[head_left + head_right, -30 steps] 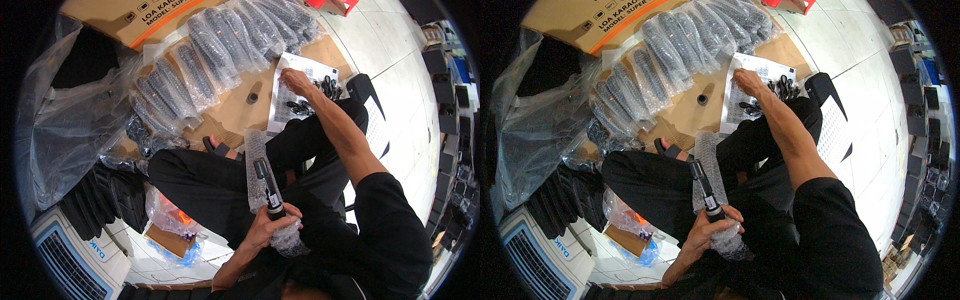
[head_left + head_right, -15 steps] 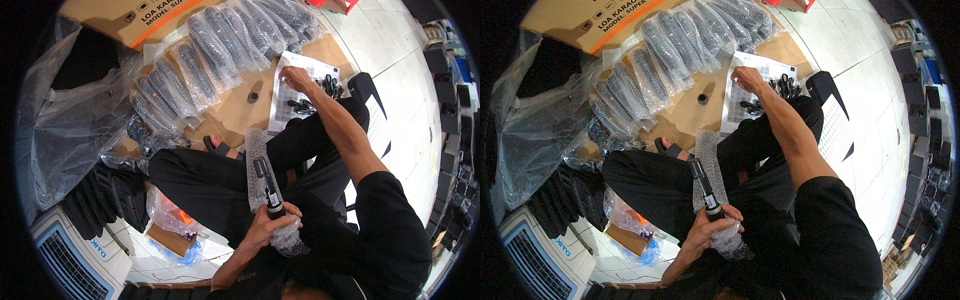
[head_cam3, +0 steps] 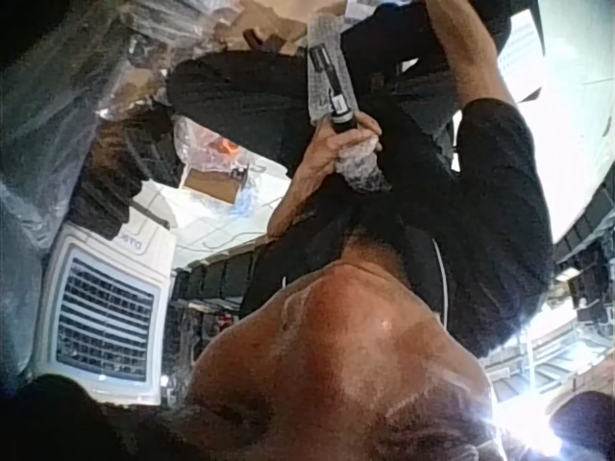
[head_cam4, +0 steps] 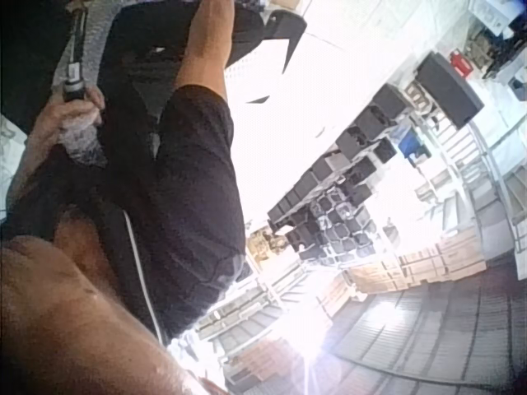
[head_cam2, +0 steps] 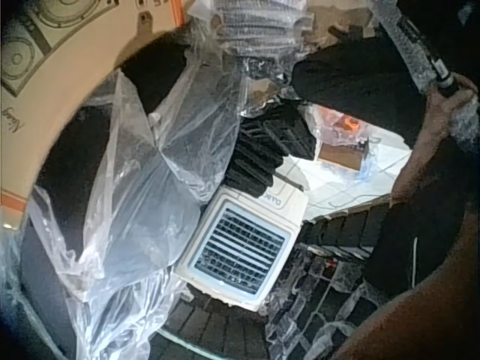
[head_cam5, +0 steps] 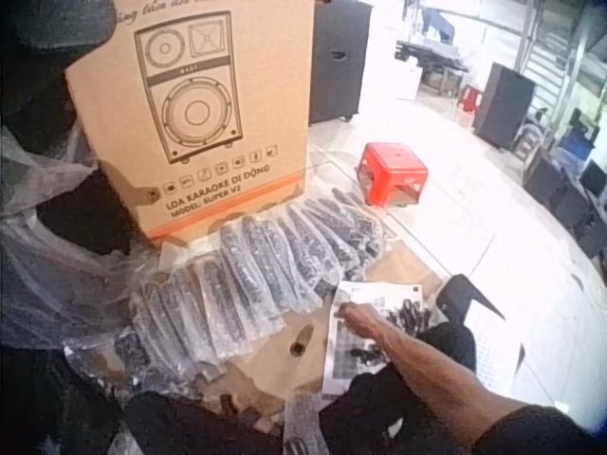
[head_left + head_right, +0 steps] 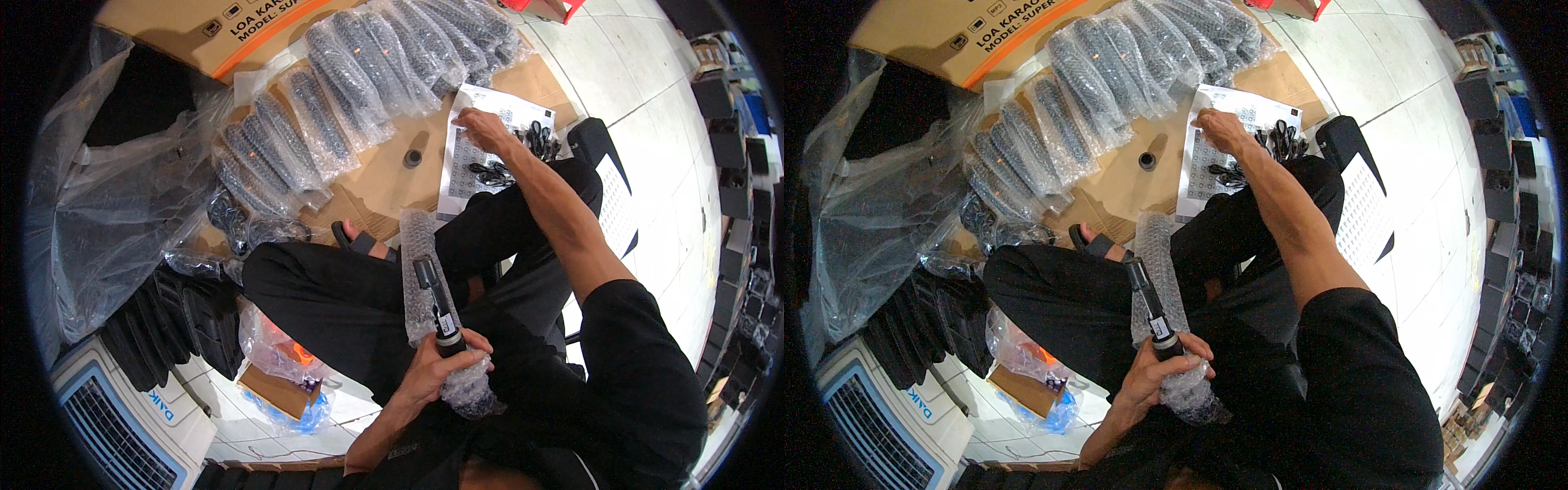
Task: The person sits cross-legged on a chair and labels several black microphones by applying small white stickers to their bodies. The person then wraps each labeled microphone in bubble wrap and places them into a black zippered bag along with other small items.
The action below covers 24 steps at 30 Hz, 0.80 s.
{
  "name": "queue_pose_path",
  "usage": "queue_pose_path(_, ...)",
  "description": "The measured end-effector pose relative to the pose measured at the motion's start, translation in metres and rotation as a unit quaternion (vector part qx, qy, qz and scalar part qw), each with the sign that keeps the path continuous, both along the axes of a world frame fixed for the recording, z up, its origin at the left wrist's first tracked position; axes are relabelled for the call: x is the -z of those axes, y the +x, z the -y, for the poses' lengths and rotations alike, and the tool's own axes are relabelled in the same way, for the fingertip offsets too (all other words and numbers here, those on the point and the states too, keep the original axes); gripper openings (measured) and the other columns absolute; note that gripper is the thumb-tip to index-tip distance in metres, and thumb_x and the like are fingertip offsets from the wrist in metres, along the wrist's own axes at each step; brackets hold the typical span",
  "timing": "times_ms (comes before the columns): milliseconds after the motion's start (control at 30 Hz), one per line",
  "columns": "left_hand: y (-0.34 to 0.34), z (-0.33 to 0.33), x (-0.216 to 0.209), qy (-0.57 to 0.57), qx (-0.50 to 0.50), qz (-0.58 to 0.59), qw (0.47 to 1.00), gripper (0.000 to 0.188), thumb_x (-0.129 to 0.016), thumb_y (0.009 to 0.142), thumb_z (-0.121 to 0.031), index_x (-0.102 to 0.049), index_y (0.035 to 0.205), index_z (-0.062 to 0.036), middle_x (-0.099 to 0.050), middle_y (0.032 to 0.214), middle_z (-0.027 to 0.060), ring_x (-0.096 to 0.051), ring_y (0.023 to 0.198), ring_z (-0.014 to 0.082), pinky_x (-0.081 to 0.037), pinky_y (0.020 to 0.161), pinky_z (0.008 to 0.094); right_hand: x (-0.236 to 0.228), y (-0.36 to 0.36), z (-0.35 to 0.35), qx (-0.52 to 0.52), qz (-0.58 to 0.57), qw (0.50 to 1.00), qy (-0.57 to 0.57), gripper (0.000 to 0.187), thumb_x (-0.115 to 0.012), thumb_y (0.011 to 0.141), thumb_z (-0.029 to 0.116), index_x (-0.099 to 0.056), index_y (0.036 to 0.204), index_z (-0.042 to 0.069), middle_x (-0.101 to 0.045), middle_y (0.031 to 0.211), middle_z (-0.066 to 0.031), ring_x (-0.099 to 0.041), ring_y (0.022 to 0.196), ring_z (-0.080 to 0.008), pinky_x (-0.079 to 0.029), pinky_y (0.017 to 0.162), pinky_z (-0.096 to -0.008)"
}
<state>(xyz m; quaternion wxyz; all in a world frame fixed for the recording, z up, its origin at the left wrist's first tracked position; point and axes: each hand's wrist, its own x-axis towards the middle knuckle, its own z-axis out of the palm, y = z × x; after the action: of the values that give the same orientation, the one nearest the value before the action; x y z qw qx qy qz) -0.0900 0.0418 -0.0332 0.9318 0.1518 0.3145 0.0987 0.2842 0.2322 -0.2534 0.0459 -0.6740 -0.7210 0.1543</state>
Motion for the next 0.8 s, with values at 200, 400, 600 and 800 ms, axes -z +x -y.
queue_pose_path(200,0.001,-0.003,-0.0025,0.006,0.007,-0.006,1.0,0.018,-0.072,0.083,-0.01,-0.068,0.096,0.0004,-0.069,0.092,0.0126,-0.071,0.081,0.0213,-0.06,0.077,0.0369,0.0016,0.0025,-0.0022,-0.029,0.023,0.999,-0.013,0.028,-0.07,0.08,0.009,-0.071,0.107,0.013,-0.065,0.109,-0.0072,-0.064,0.103,-0.0286,-0.054,0.086,-0.0388)
queue_pose_path(400,-0.0007,-0.0007,-0.0005,0.003,0.002,-0.011,1.0,0.019,-0.073,0.083,-0.011,-0.068,0.097,0.0007,-0.069,0.091,0.0126,-0.071,0.081,0.0211,-0.06,0.077,0.0367,-0.0011,0.0016,-0.0027,-0.015,0.005,1.0,0.007,0.021,-0.069,0.08,0.007,-0.074,0.1,0.012,-0.069,0.107,-0.006,-0.066,0.101,-0.0278,-0.055,0.084,-0.0383)
queue_pose_path(600,-0.0008,-0.0013,-0.0021,0.002,0.002,-0.023,1.0,0.019,-0.072,0.079,-0.01,-0.068,0.094,0.0006,-0.067,0.094,0.0146,-0.071,0.081,0.0249,-0.06,0.076,0.0414,0.0,0.0031,-0.0044,-0.005,0.002,1.0,0.003,0.02,-0.071,0.08,0.008,-0.074,0.099,0.013,-0.07,0.106,-0.0069,-0.067,0.099,-0.0282,-0.055,0.081,-0.0393)
queue_pose_path(800,-0.001,-0.0014,0.0001,0.007,0.003,-0.022,1.0,0.019,-0.073,0.079,-0.011,-0.068,0.094,0.0003,-0.068,0.093,0.0147,-0.071,0.08,0.0248,-0.06,0.075,0.0413,0.0003,0.0044,-0.0057,-0.001,0.014,1.0,0.002,0.006,-0.067,0.083,0.011,-0.071,0.088,0.01,-0.07,0.095,-0.0089,-0.067,0.091,-0.0302,-0.054,0.076,-0.0407)
